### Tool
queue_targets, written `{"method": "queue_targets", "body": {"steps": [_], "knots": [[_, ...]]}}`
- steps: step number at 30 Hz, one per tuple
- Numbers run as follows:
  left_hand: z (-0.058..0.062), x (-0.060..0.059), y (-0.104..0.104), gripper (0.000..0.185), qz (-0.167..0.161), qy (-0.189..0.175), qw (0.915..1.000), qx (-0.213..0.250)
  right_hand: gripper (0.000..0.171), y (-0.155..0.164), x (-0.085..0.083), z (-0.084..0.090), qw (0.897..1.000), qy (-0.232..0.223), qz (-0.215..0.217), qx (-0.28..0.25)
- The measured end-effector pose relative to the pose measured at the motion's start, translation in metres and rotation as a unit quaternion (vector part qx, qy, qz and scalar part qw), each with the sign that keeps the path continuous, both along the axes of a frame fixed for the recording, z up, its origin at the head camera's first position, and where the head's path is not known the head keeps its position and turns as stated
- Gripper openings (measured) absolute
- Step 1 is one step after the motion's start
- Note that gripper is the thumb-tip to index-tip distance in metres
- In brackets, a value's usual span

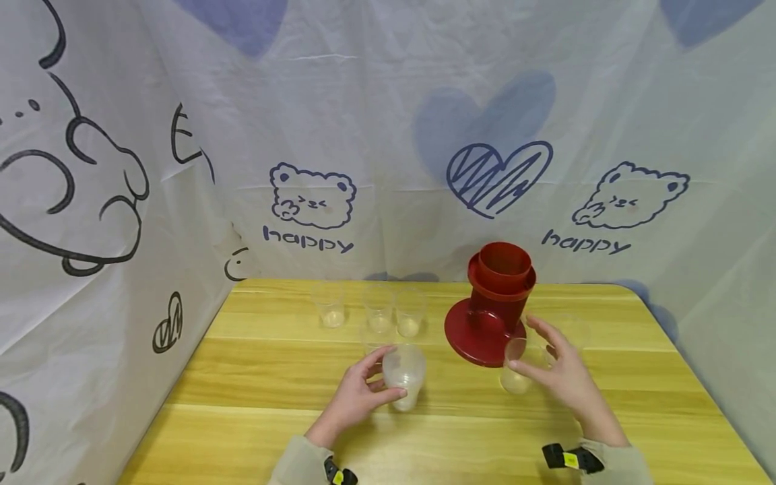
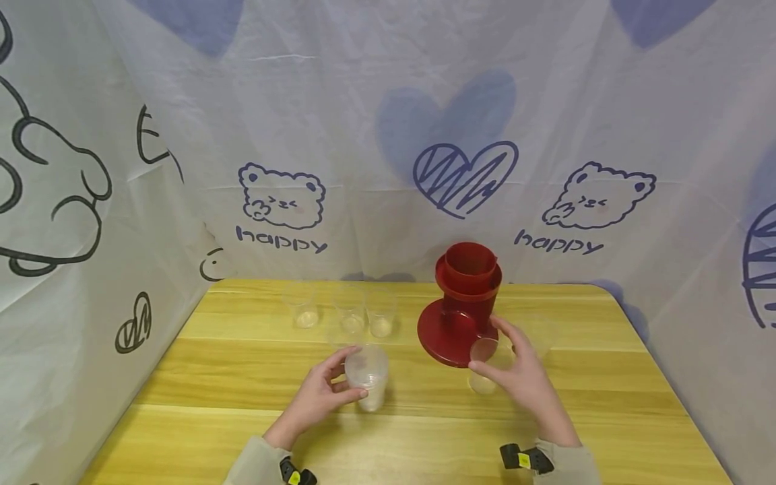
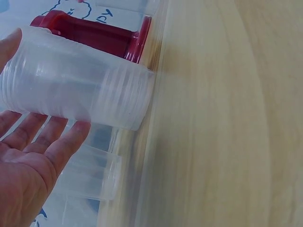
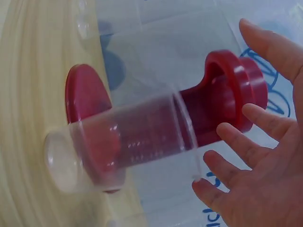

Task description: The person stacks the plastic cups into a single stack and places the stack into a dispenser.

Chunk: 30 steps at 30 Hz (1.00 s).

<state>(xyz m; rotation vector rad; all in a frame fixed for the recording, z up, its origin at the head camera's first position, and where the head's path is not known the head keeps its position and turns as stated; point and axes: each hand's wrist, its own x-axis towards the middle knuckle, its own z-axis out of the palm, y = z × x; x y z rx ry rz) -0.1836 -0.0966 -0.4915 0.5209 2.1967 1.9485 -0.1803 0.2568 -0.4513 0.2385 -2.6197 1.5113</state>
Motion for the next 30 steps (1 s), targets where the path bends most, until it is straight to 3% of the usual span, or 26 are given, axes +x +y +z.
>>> {"method": "queue_targets", "body": {"steps": [8, 20, 25, 30], "knots": [[-0.021, -0.008, -0.002, 0.072, 0.000, -0.002, 1.0000, 0.004, 0.092, 0.008, -0.003, -0.012, 0.999, -0.051, 0.007, 0.008], [-0.021, -0.008, -0.002, 0.072, -0.003, 0.008, 0.9999, 0.011, 0.093, 0.014, -0.007, -0.029, 0.993, -0.110, 0.000, -0.034], [-0.013, -0.005, -0.001, 0.071, -0.002, 0.002, 1.0000, 0.005, 0.093, 0.015, -0.007, -0.032, 0.991, -0.122, 0.004, -0.049], [-0.022, -0.008, -0.002, 0.071, -0.002, 0.002, 0.9999, 0.010, 0.089, 0.016, -0.007, -0.035, 0.990, -0.125, 0.005, -0.059]]}}
